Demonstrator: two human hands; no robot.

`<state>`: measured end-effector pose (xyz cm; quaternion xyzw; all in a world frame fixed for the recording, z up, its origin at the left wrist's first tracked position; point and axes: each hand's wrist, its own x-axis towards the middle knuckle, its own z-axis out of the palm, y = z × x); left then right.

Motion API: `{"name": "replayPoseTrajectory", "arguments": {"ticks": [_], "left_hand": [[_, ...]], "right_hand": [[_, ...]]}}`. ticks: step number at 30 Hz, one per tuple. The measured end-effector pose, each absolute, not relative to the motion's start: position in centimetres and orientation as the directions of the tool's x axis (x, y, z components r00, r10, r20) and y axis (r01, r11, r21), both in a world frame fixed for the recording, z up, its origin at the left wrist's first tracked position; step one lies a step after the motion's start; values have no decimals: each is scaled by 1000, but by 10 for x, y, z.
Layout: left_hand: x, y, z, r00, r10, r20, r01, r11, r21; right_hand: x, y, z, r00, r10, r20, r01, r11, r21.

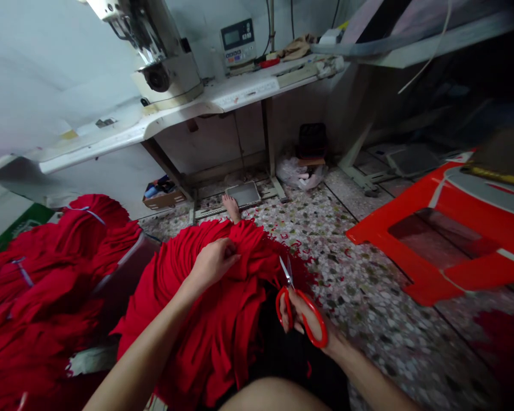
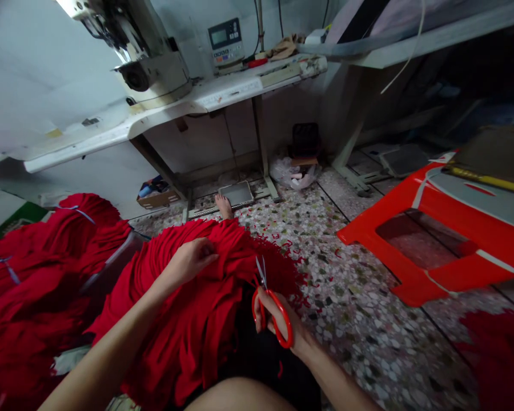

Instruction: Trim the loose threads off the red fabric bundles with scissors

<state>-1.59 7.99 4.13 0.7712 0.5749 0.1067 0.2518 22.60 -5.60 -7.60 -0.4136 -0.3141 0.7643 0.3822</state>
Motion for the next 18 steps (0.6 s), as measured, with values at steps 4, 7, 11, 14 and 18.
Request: {"name": "replayPoseTrajectory", "arguments": {"ticks": [4, 7, 11, 14, 18], "left_hand": [[-15, 89, 32, 346, 924, -162, 821, -215, 529], [-21, 90, 40, 365, 915, -172, 688, -141, 712], [-25, 82, 56, 377, 892, -249, 277, 148, 949], [-19, 72, 68, 405, 863, -303, 165, 257, 952], [-6, 59, 74, 458, 839, -293, 185, 232, 955]], "right_hand": [[222, -58, -67, -381, 843, -381, -303, -503, -809], [227, -58, -57, -414, 841, -349, -294, -486, -823], [235, -57, -46, -457, 827, -326, -219, -460, -860], [238, -57, -44, -467, 824, -319, -122, -418, -900], [243, -61, -42, -445, 857, -261, 34, -275, -961]]}}
